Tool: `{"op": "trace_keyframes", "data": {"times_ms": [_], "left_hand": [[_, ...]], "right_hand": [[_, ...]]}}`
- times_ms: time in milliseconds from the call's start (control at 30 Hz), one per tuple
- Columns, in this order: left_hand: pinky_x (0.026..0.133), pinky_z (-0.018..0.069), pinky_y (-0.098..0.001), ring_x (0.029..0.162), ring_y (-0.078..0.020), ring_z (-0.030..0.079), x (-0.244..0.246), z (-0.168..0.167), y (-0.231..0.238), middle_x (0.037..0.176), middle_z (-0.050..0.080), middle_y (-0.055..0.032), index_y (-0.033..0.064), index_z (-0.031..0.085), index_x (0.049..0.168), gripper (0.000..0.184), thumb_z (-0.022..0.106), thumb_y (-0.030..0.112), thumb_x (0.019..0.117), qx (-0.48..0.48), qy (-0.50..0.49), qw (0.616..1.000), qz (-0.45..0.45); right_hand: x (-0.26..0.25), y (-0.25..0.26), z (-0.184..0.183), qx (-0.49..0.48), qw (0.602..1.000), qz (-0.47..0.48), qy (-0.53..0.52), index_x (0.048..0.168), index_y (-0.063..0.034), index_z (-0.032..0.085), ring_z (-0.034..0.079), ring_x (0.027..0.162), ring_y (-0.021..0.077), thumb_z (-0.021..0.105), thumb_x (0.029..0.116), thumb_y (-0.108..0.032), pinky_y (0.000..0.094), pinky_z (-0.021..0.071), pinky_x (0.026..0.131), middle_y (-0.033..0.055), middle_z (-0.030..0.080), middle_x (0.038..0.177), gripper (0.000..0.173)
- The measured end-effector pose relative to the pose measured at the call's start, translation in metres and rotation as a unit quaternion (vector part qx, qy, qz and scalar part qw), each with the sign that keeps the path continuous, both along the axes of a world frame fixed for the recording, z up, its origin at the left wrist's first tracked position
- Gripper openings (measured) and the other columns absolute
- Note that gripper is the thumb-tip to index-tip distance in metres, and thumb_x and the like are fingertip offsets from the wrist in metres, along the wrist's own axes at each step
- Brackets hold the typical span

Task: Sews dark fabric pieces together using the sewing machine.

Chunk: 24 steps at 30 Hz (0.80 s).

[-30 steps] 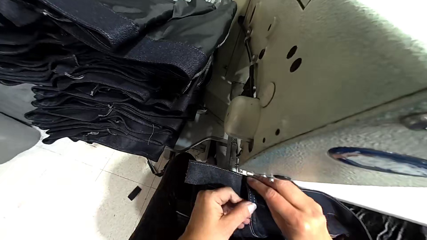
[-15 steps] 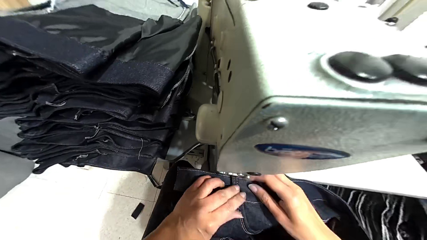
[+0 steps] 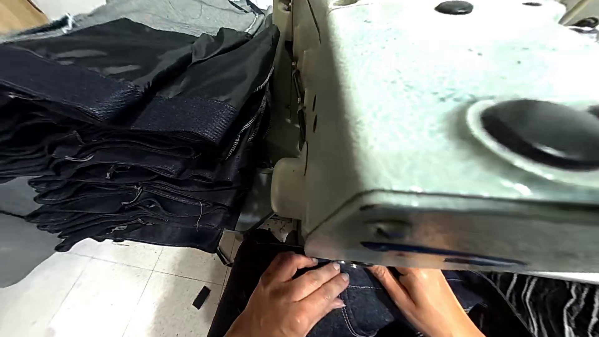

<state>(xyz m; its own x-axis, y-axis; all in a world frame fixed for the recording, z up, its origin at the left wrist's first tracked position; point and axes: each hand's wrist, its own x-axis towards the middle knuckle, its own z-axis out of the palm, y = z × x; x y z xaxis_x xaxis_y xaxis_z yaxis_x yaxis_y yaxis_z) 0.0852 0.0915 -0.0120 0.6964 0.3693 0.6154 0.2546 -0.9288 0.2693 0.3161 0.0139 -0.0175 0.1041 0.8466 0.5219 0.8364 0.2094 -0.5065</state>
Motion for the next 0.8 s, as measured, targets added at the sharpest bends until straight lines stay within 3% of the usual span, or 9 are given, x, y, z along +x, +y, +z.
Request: {"op": "trace_keyframes", "data": {"times_ms": [133, 233, 367, 500, 633, 700, 800], "left_hand": [[0.095, 0.0445, -0.0232, 0.108, -0.0110, 0.063, -0.001, 0.001, 0.002, 0.119, 0.074, 0.0089, 0.0242, 0.077, 0.114, 0.024, 0.061, 0.036, 0.1019, -0.006, -0.008, 1.000, -0.006], [0.099, 0.0425, -0.0216, 0.112, -0.0089, 0.061, -0.006, -0.002, 0.007, 0.120, 0.073, 0.0088, 0.0230, 0.076, 0.116, 0.024, 0.060, 0.035, 0.1026, -0.025, -0.015, 0.999, -0.030], [0.108, 0.0434, -0.0241, 0.123, -0.0113, 0.061, -0.015, -0.001, 0.013, 0.119, 0.075, 0.0014, 0.0157, 0.077, 0.113, 0.025, 0.059, 0.031, 0.1035, -0.136, -0.042, 0.985, -0.095], [0.102, 0.0522, -0.0246, 0.114, -0.0112, 0.068, -0.023, 0.006, 0.010, 0.107, 0.077, -0.0068, 0.0054, 0.077, 0.102, 0.023, 0.061, 0.022, 0.1027, -0.232, -0.094, 0.968, 0.013], [0.095, 0.0553, -0.0244, 0.106, -0.0110, 0.070, -0.021, 0.006, 0.009, 0.111, 0.075, -0.0124, -0.0007, 0.074, 0.113, 0.027, 0.063, 0.019, 0.0987, -0.284, -0.044, 0.951, 0.113], [0.094, 0.0550, -0.0267, 0.103, -0.0118, 0.070, -0.019, 0.005, 0.008, 0.111, 0.073, -0.0141, -0.0038, 0.069, 0.120, 0.033, 0.059, 0.021, 0.1017, -0.334, -0.013, 0.936, 0.111], [0.098, 0.0535, -0.0285, 0.106, -0.0123, 0.069, -0.014, 0.006, 0.010, 0.112, 0.072, -0.0154, -0.0058, 0.066, 0.123, 0.037, 0.053, 0.023, 0.1045, -0.385, 0.009, 0.918, 0.092]], "right_hand": [[-0.002, 0.000, -0.002, 0.005, 1.000, -0.013, -0.010, 0.082, -0.0121, 0.069, 0.067, 0.081, 0.0130, 0.049, 0.1050, -0.047, 0.0296, 0.0504, 0.080, 0.0054, 0.070, 0.077, 0.046], [-0.006, 0.003, -0.003, 0.005, 1.000, -0.021, -0.019, 0.083, -0.0131, 0.068, 0.067, 0.079, 0.0141, 0.046, 0.1058, -0.048, 0.0321, 0.0502, 0.073, 0.0042, 0.070, 0.077, 0.047], [-0.006, 0.003, -0.001, -0.008, 0.999, -0.028, -0.020, 0.084, -0.0133, 0.068, 0.066, 0.075, 0.0148, 0.044, 0.1060, -0.048, 0.0328, 0.0499, 0.070, 0.0034, 0.068, 0.075, 0.047], [-0.009, 0.003, -0.003, -0.001, 0.999, -0.035, -0.031, 0.084, -0.0131, 0.068, 0.066, 0.072, 0.0170, 0.043, 0.1071, -0.047, 0.0344, 0.0507, 0.066, 0.0034, 0.066, 0.073, 0.048], [-0.010, 0.005, -0.003, 0.000, 0.998, -0.048, -0.041, 0.080, -0.0128, 0.067, 0.064, 0.068, 0.0169, 0.043, 0.1069, -0.046, 0.0339, 0.0503, 0.062, 0.0024, 0.062, 0.069, 0.049], [-0.010, 0.004, -0.003, 0.005, 0.997, -0.056, -0.050, 0.080, -0.0133, 0.066, 0.064, 0.068, 0.0165, 0.043, 0.1068, -0.047, 0.0334, 0.0504, 0.062, 0.0016, 0.062, 0.068, 0.049], [-0.012, 0.004, -0.003, 0.011, 0.995, -0.070, -0.063, 0.078, -0.0131, 0.066, 0.064, 0.066, 0.0174, 0.042, 0.1067, -0.046, 0.0336, 0.0497, 0.061, 0.0019, 0.061, 0.067, 0.049]]}}
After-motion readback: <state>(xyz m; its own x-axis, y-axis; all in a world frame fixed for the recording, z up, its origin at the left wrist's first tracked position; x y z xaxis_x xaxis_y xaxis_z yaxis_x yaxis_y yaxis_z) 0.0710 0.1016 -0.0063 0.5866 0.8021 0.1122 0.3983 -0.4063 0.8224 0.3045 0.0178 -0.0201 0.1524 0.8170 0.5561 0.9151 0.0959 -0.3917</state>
